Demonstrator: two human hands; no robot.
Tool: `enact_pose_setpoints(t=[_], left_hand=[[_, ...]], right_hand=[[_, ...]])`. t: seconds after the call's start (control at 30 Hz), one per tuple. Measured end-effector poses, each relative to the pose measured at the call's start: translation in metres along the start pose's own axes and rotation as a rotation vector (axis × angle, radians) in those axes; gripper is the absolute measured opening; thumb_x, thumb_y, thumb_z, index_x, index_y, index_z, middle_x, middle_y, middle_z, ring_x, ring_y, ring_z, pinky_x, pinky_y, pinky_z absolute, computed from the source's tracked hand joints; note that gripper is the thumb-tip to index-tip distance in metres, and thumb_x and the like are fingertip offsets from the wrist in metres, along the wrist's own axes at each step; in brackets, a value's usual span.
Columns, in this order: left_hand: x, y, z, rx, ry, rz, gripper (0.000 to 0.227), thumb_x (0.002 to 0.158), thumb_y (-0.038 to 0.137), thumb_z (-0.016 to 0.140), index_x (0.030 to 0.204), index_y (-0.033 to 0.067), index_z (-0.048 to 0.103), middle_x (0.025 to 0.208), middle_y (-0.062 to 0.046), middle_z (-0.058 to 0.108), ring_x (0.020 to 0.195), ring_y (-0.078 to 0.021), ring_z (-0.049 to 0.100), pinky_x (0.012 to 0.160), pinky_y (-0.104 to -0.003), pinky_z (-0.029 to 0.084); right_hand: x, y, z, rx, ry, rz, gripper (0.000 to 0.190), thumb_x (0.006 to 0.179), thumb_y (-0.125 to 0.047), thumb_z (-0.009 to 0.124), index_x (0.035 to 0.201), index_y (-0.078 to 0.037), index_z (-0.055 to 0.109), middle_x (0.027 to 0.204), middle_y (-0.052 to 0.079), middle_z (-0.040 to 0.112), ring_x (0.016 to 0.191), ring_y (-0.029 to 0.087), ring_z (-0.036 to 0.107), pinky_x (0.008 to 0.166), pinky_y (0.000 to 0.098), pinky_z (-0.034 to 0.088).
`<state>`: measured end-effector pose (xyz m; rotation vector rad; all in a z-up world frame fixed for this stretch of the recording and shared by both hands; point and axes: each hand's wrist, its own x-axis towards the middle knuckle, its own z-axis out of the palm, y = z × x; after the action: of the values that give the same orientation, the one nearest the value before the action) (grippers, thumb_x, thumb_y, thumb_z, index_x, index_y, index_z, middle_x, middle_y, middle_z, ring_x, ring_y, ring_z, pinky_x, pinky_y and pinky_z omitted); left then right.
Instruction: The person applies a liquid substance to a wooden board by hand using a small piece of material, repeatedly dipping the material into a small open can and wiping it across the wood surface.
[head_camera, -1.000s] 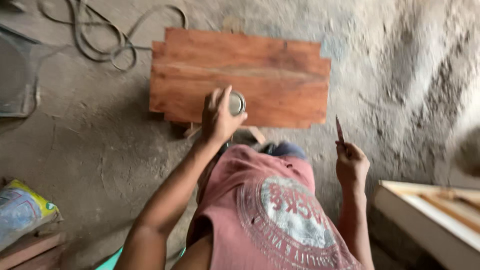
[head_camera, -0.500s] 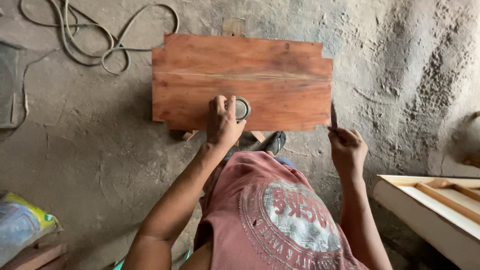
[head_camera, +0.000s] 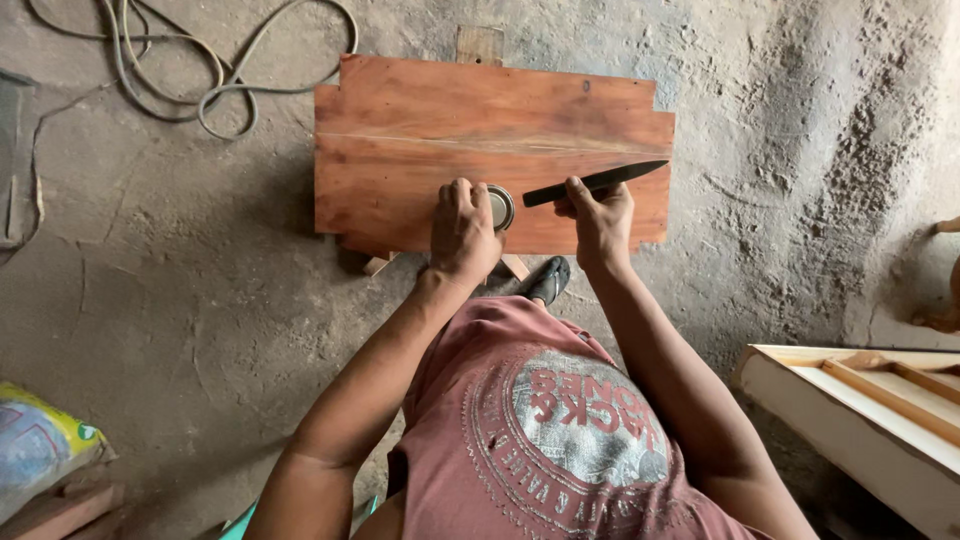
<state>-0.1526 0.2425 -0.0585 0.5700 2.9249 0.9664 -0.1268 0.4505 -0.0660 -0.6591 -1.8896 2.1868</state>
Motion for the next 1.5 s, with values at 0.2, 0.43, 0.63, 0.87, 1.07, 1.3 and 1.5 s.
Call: enact_pose_setpoints(t=[0.2, 0.43, 0.63, 0.87, 1.07, 1.3, 1.5], left_hand=[[-0.002, -0.001, 0.000, -0.018, 0.029, 0.014, 0.066, 0.064, 0.013, 0.082, 0.121, -0.0090, 0.055, 0.110, -0.023, 0.053, 0.105, -0.0399, 0.054, 0.088, -0.047, 0.048], [0.001, -0.003, -0.001, -0.018, 0.018, 0.026, 0.063, 0.066, 0.012, 0.082, 0.119, -0.0091, 0.055, 0.110, -0.024, 0.053, 0.106, -0.0405, 0.053, 0.091, -0.048, 0.048], [0.003, -0.005, 0.000, -0.030, -0.029, 0.021, 0.056, 0.066, 0.011, 0.081, 0.112, -0.0063, 0.053, 0.110, -0.024, 0.052, 0.106, -0.0411, 0.053, 0.093, -0.048, 0.047], [0.004, -0.010, -0.005, -0.113, -0.034, 0.036, 0.069, 0.064, 0.014, 0.090, 0.123, 0.0022, 0.055, 0.110, -0.021, 0.053, 0.105, -0.0369, 0.054, 0.090, -0.047, 0.049], [-0.008, -0.050, -0.024, -0.341, 0.262, 0.044, 0.072, 0.071, 0.015, 0.094, 0.132, 0.0027, 0.058, 0.123, -0.018, 0.061, 0.117, -0.0362, 0.057, 0.101, -0.046, 0.048], [-0.003, -0.109, -0.015, -0.053, 0.218, -0.114, 0.090, 0.066, 0.011, 0.091, 0.145, -0.0015, 0.050, 0.137, -0.029, 0.051, 0.128, -0.0457, 0.047, 0.109, -0.051, 0.040], [-0.021, -0.100, -0.011, 0.056, 0.299, 0.075, 0.091, 0.066, 0.014, 0.090, 0.144, 0.0041, 0.046, 0.145, -0.026, 0.049, 0.136, -0.0447, 0.043, 0.117, -0.054, 0.034]], right_hand=[[0.000, 0.018, 0.008, 0.070, 0.018, 0.055, 0.017, 0.098, -0.010, 0.073, 0.103, -0.001, 0.059, 0.087, 0.011, 0.071, 0.073, 0.018, 0.071, 0.067, 0.0335, 0.063], [0.000, 0.025, 0.012, 0.064, 0.060, 0.137, 0.015, 0.096, -0.012, 0.070, 0.098, 0.000, 0.061, 0.079, 0.010, 0.068, 0.061, 0.018, 0.067, 0.057, 0.0338, 0.059], [0.014, 0.050, 0.005, 0.117, 0.149, 0.402, 0.019, 0.095, -0.011, 0.070, 0.085, 0.004, 0.063, 0.070, 0.011, 0.065, 0.050, 0.016, 0.057, 0.045, 0.0319, 0.048], [0.005, 0.024, -0.012, -0.081, 0.022, 0.149, 0.014, 0.098, -0.011, 0.067, 0.099, 0.002, 0.063, 0.086, 0.013, 0.070, 0.067, 0.017, 0.068, 0.060, 0.0308, 0.058], [-0.046, -0.023, -0.081, -0.388, 0.215, 0.089, 0.020, 0.101, -0.010, 0.063, 0.117, -0.001, 0.056, 0.093, 0.012, 0.071, 0.077, 0.016, 0.072, 0.069, 0.0295, 0.061], [-0.086, 0.021, -0.160, -0.991, 0.211, -0.113, 0.015, 0.101, -0.013, 0.066, 0.113, -0.006, 0.072, 0.093, 0.015, 0.068, 0.078, 0.026, 0.065, 0.070, 0.0382, 0.051], [-0.096, 0.026, -0.132, -1.243, 0.078, -0.098, 0.017, 0.096, -0.022, 0.067, 0.108, -0.011, 0.073, 0.099, 0.014, 0.071, 0.088, 0.037, 0.069, 0.074, 0.0449, 0.055]])
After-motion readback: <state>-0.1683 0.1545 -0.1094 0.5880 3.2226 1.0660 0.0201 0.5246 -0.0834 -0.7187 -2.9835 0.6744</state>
